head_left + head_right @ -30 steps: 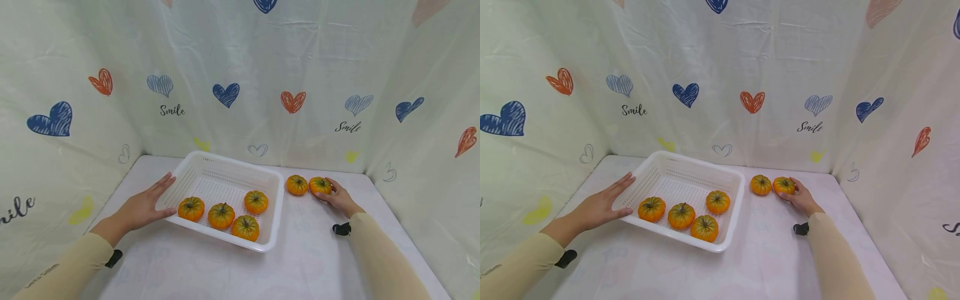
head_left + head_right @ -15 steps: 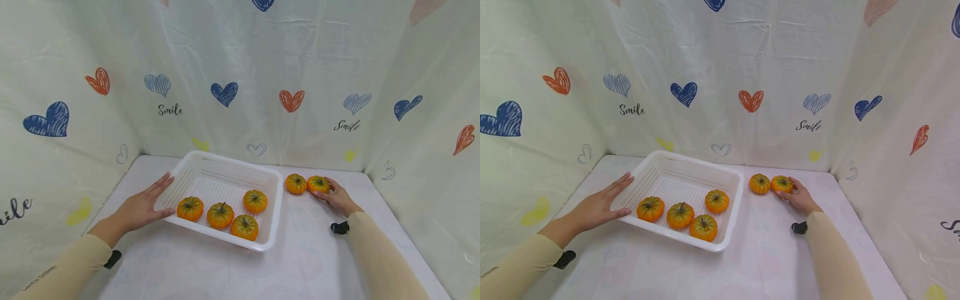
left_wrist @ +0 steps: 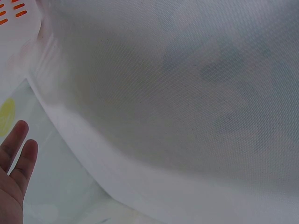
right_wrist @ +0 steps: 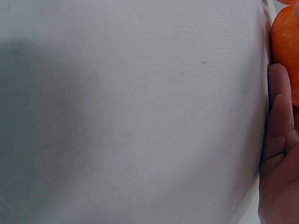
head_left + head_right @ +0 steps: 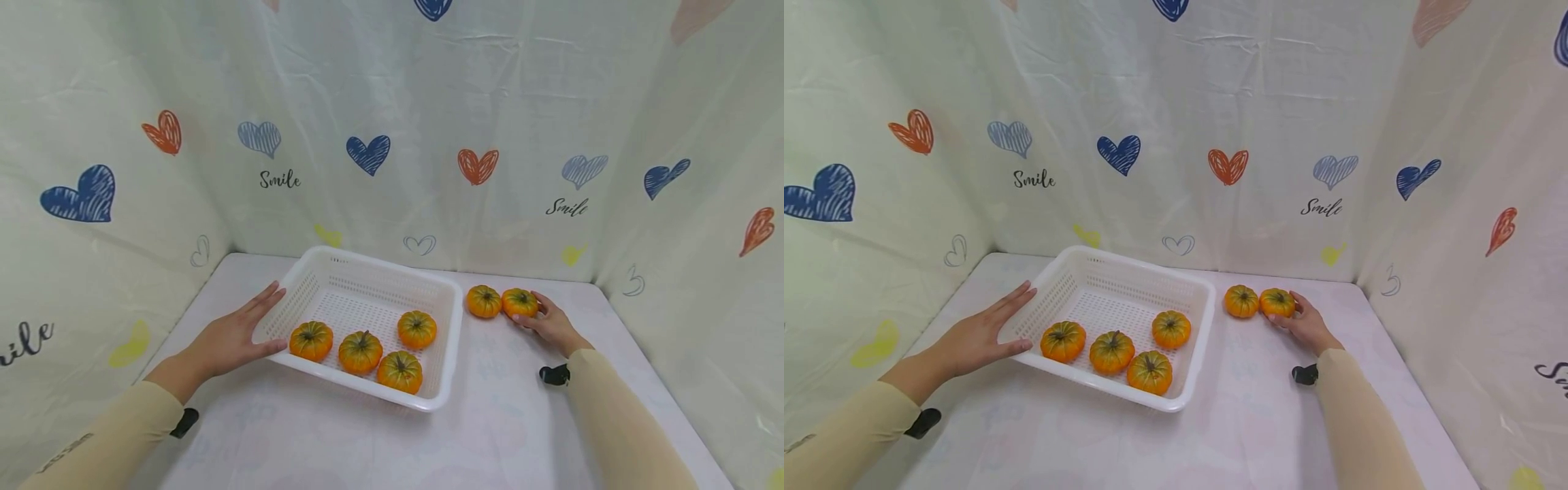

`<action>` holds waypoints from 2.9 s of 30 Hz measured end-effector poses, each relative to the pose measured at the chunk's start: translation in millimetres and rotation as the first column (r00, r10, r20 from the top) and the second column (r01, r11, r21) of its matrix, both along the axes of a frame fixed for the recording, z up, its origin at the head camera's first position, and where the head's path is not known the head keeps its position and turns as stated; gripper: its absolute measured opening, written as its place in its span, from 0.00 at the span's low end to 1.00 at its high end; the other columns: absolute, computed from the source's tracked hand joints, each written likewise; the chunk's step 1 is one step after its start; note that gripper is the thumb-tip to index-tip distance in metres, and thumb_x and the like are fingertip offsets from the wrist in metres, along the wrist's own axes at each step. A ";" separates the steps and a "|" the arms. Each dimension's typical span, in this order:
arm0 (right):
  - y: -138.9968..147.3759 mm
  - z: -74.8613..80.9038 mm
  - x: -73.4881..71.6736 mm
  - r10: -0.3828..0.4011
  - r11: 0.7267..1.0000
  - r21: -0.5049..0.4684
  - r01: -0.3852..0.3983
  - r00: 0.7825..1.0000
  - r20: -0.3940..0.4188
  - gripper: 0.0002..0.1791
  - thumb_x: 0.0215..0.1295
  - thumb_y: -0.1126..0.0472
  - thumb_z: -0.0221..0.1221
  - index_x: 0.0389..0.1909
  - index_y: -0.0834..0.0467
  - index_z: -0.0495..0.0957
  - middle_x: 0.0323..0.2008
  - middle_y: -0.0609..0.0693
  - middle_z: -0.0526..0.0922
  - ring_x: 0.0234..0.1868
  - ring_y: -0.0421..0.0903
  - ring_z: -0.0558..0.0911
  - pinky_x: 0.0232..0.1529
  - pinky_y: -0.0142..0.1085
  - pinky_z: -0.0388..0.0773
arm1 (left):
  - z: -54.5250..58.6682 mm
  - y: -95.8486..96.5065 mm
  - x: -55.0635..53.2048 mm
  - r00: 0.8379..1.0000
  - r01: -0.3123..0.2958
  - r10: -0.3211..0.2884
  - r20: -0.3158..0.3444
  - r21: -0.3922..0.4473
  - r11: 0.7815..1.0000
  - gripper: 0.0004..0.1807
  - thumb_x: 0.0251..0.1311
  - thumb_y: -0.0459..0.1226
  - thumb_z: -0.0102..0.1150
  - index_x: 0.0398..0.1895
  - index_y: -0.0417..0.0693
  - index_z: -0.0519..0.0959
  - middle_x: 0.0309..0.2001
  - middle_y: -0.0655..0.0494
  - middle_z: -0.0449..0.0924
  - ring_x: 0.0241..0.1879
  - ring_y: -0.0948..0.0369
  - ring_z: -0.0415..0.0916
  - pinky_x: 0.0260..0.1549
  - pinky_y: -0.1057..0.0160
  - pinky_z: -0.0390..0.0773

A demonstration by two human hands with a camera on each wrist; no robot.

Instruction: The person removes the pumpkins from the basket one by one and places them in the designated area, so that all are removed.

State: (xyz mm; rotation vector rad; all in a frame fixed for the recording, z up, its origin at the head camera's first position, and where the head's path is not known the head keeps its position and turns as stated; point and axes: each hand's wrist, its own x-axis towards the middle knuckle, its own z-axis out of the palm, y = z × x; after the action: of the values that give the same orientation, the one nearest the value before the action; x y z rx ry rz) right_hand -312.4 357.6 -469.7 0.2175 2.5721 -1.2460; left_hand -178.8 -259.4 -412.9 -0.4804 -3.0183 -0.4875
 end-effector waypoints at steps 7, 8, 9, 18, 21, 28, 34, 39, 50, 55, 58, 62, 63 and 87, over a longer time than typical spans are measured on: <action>0.8 0.2 3.8 -0.014 1.000 -0.008 0.014 1.000 0.003 0.64 0.58 0.38 0.69 0.80 0.56 0.35 0.76 0.70 0.41 0.73 0.71 0.48 0.68 0.64 0.50 | -1.4 0.6 -1.4 1.000 0.001 -0.001 -0.002 -0.009 1.000 0.52 0.59 0.65 0.58 0.80 0.53 0.50 0.80 0.50 0.43 0.67 0.37 0.64 0.47 0.37 0.77; 1.2 0.0 4.2 -0.015 1.000 -0.007 0.015 1.000 0.002 0.64 0.58 0.39 0.69 0.80 0.56 0.35 0.76 0.70 0.41 0.73 0.71 0.48 0.68 0.64 0.50 | -1.6 0.9 -1.6 1.000 0.000 0.000 -0.002 -0.011 1.000 0.53 0.59 0.65 0.58 0.80 0.53 0.50 0.80 0.51 0.42 0.67 0.37 0.64 0.47 0.37 0.77; 1.6 0.1 4.7 -0.015 1.000 -0.003 0.015 1.000 0.001 0.64 0.58 0.39 0.68 0.80 0.56 0.35 0.76 0.70 0.42 0.73 0.71 0.49 0.68 0.64 0.50 | -1.8 1.2 -1.9 1.000 0.002 -0.002 -0.003 -0.011 1.000 0.53 0.59 0.65 0.58 0.81 0.53 0.49 0.80 0.50 0.42 0.67 0.37 0.64 0.47 0.37 0.77; 12.0 7.2 12.5 0.019 1.000 -0.008 -0.019 1.000 -0.006 0.65 0.59 0.41 0.69 0.80 0.57 0.33 0.76 0.70 0.45 0.71 0.71 0.55 0.67 0.62 0.56 | -2.7 2.5 -3.4 1.000 -0.006 0.006 0.014 -0.015 1.000 0.54 0.59 0.66 0.57 0.81 0.54 0.48 0.80 0.51 0.41 0.68 0.36 0.62 0.49 0.35 0.75; 17.0 14.7 15.4 0.051 0.999 0.017 -0.051 0.998 -0.030 0.63 0.61 0.42 0.68 0.79 0.59 0.33 0.75 0.70 0.47 0.69 0.71 0.59 0.66 0.63 0.58 | -2.9 1.6 -3.1 1.000 -0.007 0.008 0.017 -0.015 1.000 0.54 0.58 0.66 0.57 0.81 0.54 0.48 0.80 0.50 0.41 0.68 0.36 0.61 0.49 0.35 0.75; 22.7 55.6 20.1 0.082 0.996 0.054 -0.074 0.982 -0.169 0.59 0.66 0.45 0.65 0.79 0.59 0.32 0.76 0.69 0.47 0.66 0.71 0.65 0.62 0.61 0.65 | -1.4 0.1 -1.3 1.000 -0.008 0.008 0.015 -0.014 1.000 0.54 0.59 0.65 0.58 0.81 0.53 0.48 0.80 0.50 0.41 0.68 0.35 0.61 0.49 0.34 0.74; 5.6 104.4 16.7 0.137 0.991 0.026 -0.135 0.955 -0.262 0.59 0.63 0.42 0.66 0.81 0.52 0.34 0.77 0.63 0.48 0.67 0.71 0.65 0.62 0.64 0.63 | -1.0 -1.0 -1.3 1.000 -0.014 0.014 0.018 -0.019 1.000 0.54 0.59 0.65 0.58 0.81 0.54 0.47 0.80 0.50 0.41 0.67 0.35 0.62 0.49 0.34 0.75; -27.3 137.2 9.1 0.223 0.974 0.034 -0.223 0.929 -0.294 0.56 0.63 0.46 0.67 0.81 0.48 0.39 0.77 0.58 0.53 0.64 0.66 0.71 0.61 0.66 0.63 | -1.3 -0.3 -1.6 1.000 -0.008 0.009 0.018 -0.022 1.000 0.54 0.59 0.66 0.57 0.81 0.54 0.47 0.80 0.50 0.41 0.67 0.35 0.62 0.48 0.34 0.75; -150.3 174.4 -8.1 0.512 0.852 0.061 -0.519 0.806 -0.297 0.51 0.62 0.53 0.70 0.79 0.46 0.49 0.74 0.53 0.62 0.52 0.51 0.82 0.57 0.52 0.76 | -2.8 -1.8 0.1 1.000 -0.008 0.008 0.022 -0.019 1.000 0.54 0.59 0.66 0.56 0.81 0.54 0.47 0.80 0.50 0.41 0.68 0.35 0.61 0.48 0.34 0.75; -203.3 175.6 -10.5 0.619 0.773 0.062 -0.631 0.731 -0.287 0.50 0.61 0.54 0.71 0.79 0.44 0.52 0.72 0.49 0.65 0.49 0.47 0.84 0.53 0.44 0.79 | -5.4 -2.3 -1.6 1.000 -0.005 0.005 0.020 -0.018 1.000 0.53 0.59 0.66 0.56 0.81 0.55 0.47 0.80 0.50 0.41 0.68 0.36 0.61 0.49 0.34 0.74; -229.9 172.5 -11.3 0.652 0.747 0.063 -0.662 0.709 -0.271 0.50 0.60 0.53 0.71 0.78 0.42 0.53 0.71 0.47 0.67 0.48 0.45 0.84 0.51 0.41 0.80 | -5.9 -2.5 -2.3 1.000 -0.006 0.006 0.017 -0.024 1.000 0.53 0.59 0.67 0.55 0.81 0.55 0.47 0.80 0.50 0.41 0.68 0.36 0.62 0.49 0.34 0.74; -259.9 163.2 -10.0 0.696 0.709 0.065 -0.703 0.680 -0.231 0.51 0.58 0.50 0.72 0.78 0.41 0.53 0.71 0.49 0.66 0.49 0.44 0.83 0.51 0.40 0.80 | -5.4 -2.3 -2.4 1.000 -0.007 0.007 0.017 -0.025 1.000 0.53 0.59 0.67 0.55 0.81 0.55 0.47 0.80 0.50 0.41 0.67 0.36 0.62 0.49 0.34 0.75; -266.6 159.7 -9.7 0.706 0.699 0.063 -0.712 0.673 -0.222 0.51 0.58 0.50 0.72 0.78 0.41 0.53 0.71 0.49 0.66 0.49 0.43 0.83 0.51 0.40 0.80 | -4.9 -2.1 -2.2 1.000 -0.007 0.007 0.018 -0.023 1.000 0.53 0.59 0.67 0.55 0.81 0.55 0.47 0.80 0.50 0.41 0.67 0.36 0.62 0.49 0.34 0.75; -352.5 85.9 11.7 0.859 0.512 -0.018 -0.859 0.512 -0.028 0.48 0.60 0.57 0.71 0.78 0.51 0.56 0.72 0.57 0.65 0.52 0.45 0.82 0.50 0.38 0.80 | -1.6 -2.7 -3.0 1.000 0.001 -0.001 0.011 -0.011 1.000 0.53 0.59 0.65 0.58 0.81 0.54 0.49 0.80 0.50 0.42 0.66 0.37 0.64 0.50 0.34 0.74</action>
State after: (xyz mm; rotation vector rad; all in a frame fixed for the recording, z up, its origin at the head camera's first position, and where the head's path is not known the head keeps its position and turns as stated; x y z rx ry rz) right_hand -300.6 5.1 -383.8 -0.9935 2.1086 -0.8391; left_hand -181.8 -262.1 -414.5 -0.4811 -3.0329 -0.4760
